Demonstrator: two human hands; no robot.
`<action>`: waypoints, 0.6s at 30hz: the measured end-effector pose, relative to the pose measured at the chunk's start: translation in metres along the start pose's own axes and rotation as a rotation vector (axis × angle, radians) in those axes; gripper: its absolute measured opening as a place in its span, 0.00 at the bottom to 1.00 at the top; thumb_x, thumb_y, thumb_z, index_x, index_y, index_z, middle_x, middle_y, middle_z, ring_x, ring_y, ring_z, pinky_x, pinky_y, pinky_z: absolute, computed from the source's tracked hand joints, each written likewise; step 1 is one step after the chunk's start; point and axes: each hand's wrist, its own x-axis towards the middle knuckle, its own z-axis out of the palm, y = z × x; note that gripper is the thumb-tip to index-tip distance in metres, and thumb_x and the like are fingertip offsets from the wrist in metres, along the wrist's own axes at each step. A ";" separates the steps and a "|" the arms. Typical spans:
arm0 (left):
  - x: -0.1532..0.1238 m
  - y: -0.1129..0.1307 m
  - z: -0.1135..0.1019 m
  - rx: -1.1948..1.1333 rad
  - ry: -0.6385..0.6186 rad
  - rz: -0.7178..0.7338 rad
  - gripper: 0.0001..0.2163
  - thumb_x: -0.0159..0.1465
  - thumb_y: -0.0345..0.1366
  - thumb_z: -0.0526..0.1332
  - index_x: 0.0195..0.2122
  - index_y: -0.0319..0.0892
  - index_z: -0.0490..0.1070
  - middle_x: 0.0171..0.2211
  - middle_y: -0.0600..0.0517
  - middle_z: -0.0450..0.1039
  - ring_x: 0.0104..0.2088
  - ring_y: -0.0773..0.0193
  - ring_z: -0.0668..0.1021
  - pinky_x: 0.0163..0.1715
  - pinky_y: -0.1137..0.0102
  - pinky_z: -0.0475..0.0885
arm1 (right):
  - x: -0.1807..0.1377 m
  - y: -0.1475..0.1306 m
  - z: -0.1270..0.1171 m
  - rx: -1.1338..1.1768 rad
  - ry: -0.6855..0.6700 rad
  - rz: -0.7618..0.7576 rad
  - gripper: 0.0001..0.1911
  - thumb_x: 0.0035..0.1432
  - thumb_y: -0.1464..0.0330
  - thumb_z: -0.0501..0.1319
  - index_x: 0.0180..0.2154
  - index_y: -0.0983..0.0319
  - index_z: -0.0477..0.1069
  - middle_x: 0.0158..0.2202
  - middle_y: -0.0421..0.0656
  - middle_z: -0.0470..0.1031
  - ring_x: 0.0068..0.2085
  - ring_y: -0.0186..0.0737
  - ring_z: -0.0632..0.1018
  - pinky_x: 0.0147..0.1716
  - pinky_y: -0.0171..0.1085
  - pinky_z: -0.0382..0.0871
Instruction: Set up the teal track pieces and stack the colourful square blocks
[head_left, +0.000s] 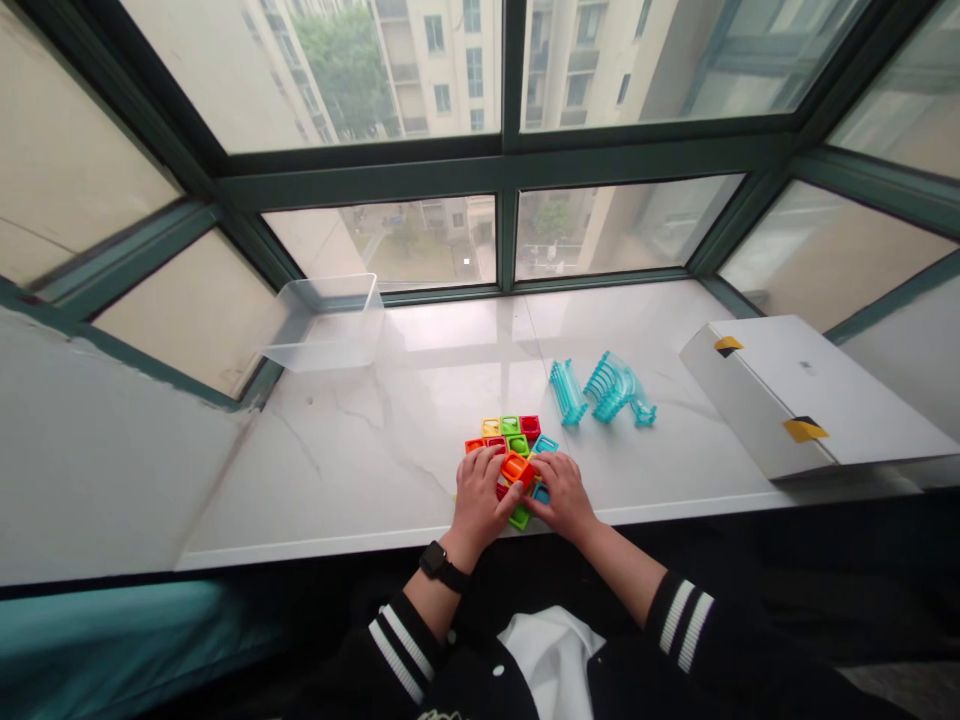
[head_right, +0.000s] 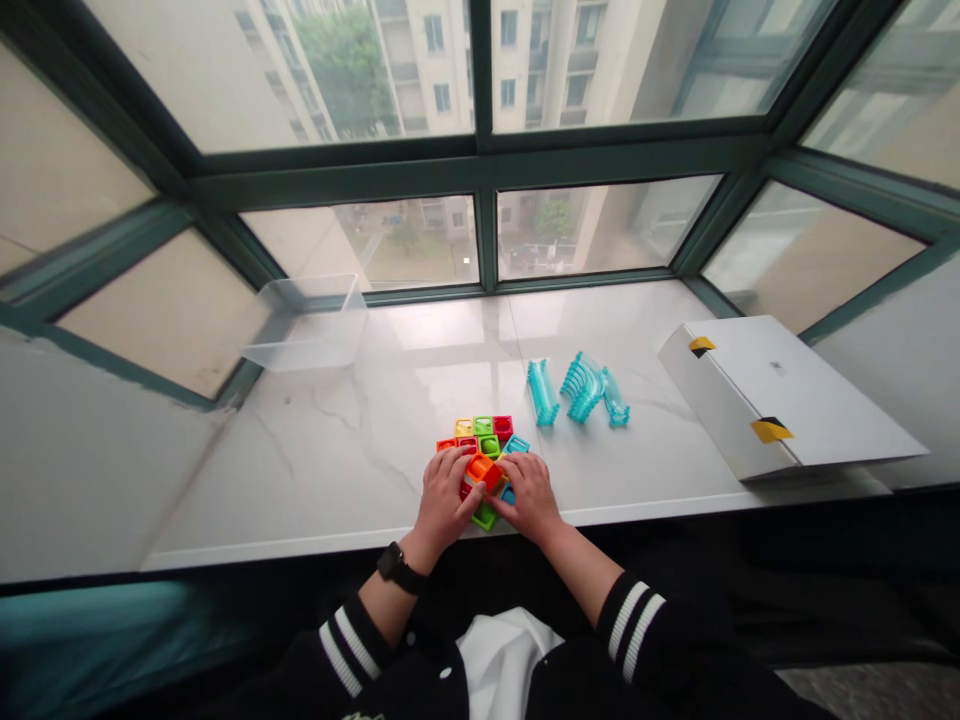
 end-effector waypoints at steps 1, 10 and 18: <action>0.000 0.000 0.001 0.008 -0.001 0.002 0.20 0.70 0.46 0.62 0.61 0.46 0.70 0.64 0.44 0.70 0.65 0.45 0.67 0.68 0.47 0.62 | -0.001 0.001 0.002 -0.007 0.006 -0.001 0.25 0.65 0.54 0.65 0.58 0.58 0.70 0.56 0.52 0.76 0.60 0.58 0.74 0.65 0.59 0.60; -0.002 0.003 0.000 0.068 -0.004 0.014 0.19 0.72 0.49 0.60 0.60 0.48 0.75 0.64 0.44 0.70 0.66 0.42 0.66 0.68 0.42 0.60 | -0.002 -0.002 0.001 0.023 0.031 0.023 0.29 0.62 0.55 0.65 0.61 0.58 0.69 0.57 0.52 0.76 0.63 0.59 0.73 0.70 0.64 0.52; -0.004 -0.002 0.004 0.138 -0.003 0.046 0.20 0.68 0.51 0.65 0.57 0.49 0.77 0.64 0.42 0.69 0.66 0.40 0.66 0.67 0.42 0.64 | 0.002 -0.002 -0.006 0.251 0.111 0.041 0.22 0.63 0.56 0.66 0.54 0.59 0.74 0.52 0.51 0.80 0.58 0.57 0.78 0.70 0.62 0.59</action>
